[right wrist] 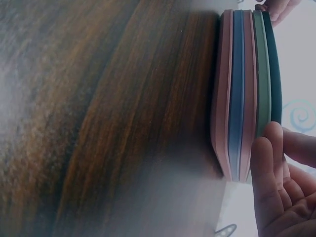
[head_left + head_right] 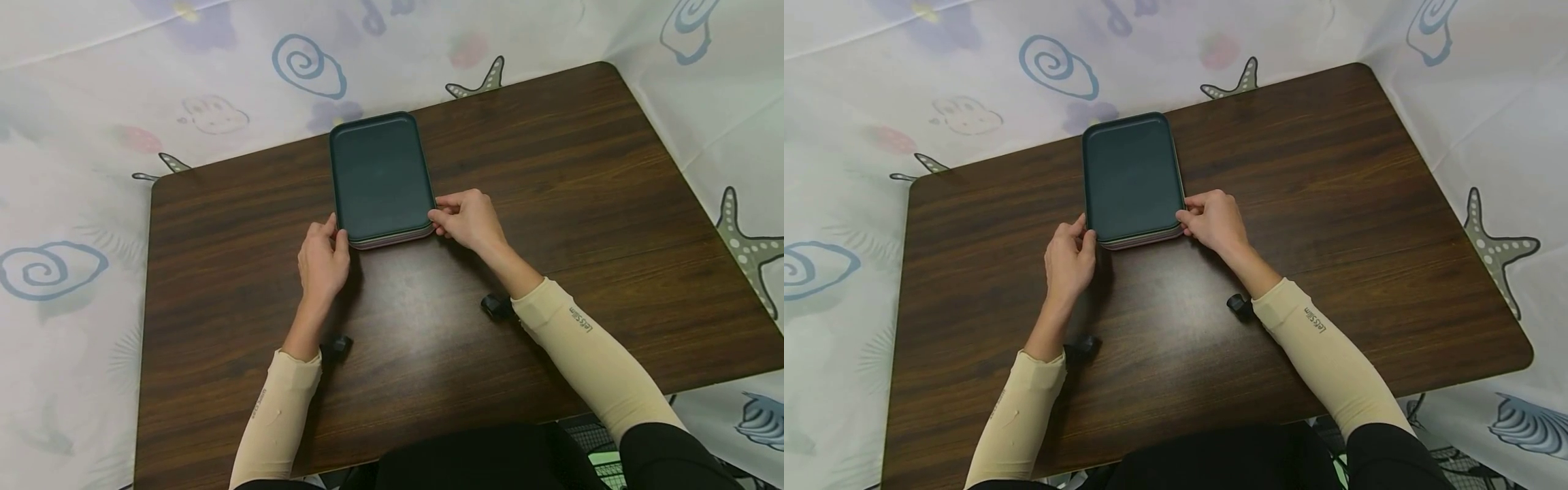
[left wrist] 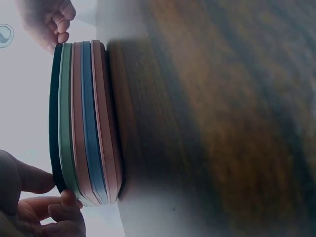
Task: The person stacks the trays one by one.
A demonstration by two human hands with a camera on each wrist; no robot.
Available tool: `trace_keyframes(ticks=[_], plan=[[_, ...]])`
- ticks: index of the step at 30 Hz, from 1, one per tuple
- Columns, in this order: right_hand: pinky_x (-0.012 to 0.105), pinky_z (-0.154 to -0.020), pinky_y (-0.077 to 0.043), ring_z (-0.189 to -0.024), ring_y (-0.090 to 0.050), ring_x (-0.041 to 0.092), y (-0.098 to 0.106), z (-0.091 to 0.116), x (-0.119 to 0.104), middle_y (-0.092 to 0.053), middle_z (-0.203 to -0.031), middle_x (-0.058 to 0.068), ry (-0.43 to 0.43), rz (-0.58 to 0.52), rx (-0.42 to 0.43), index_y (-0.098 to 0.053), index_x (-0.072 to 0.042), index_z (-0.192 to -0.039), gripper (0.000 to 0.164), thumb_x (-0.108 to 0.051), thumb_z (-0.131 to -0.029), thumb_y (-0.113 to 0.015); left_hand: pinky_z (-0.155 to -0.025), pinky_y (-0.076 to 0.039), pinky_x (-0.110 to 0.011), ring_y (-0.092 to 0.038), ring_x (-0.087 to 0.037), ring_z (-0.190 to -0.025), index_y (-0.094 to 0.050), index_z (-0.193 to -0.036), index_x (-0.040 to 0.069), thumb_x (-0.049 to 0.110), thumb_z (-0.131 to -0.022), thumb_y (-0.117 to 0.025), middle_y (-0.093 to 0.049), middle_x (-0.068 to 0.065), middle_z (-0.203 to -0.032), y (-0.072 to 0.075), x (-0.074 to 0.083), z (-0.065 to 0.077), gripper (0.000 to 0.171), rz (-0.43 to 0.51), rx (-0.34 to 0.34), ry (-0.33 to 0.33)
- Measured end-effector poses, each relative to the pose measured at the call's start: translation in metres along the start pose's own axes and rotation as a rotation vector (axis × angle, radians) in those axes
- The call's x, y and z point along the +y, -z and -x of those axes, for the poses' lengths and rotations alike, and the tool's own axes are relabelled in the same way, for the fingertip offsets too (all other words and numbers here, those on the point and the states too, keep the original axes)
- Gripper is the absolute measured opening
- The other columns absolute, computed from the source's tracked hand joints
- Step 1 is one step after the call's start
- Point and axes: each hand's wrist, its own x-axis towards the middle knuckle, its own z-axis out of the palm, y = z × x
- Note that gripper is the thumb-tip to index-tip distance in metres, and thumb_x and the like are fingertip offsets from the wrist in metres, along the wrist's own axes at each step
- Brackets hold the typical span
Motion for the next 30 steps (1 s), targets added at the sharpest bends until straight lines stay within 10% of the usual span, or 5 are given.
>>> trace_keyframes(ticks=[30], plan=[[0.033,-0.066,-0.057,-0.071,-0.071,0.024,0.0036,-0.0005,0.0100,-0.073,-0.087,0.013,-0.021,-0.140,-0.064,-0.061,0.000,-0.131,0.041,-0.022,-0.096,-0.065,-0.061,-0.032,-0.036,-0.039,-0.023,-0.067,-0.038,-0.148,0.001,0.022,-0.103,-0.048,-0.054,-0.012,-0.107,0.0017,-0.0062,0.0075,0.051,0.056,-0.160,-0.001]])
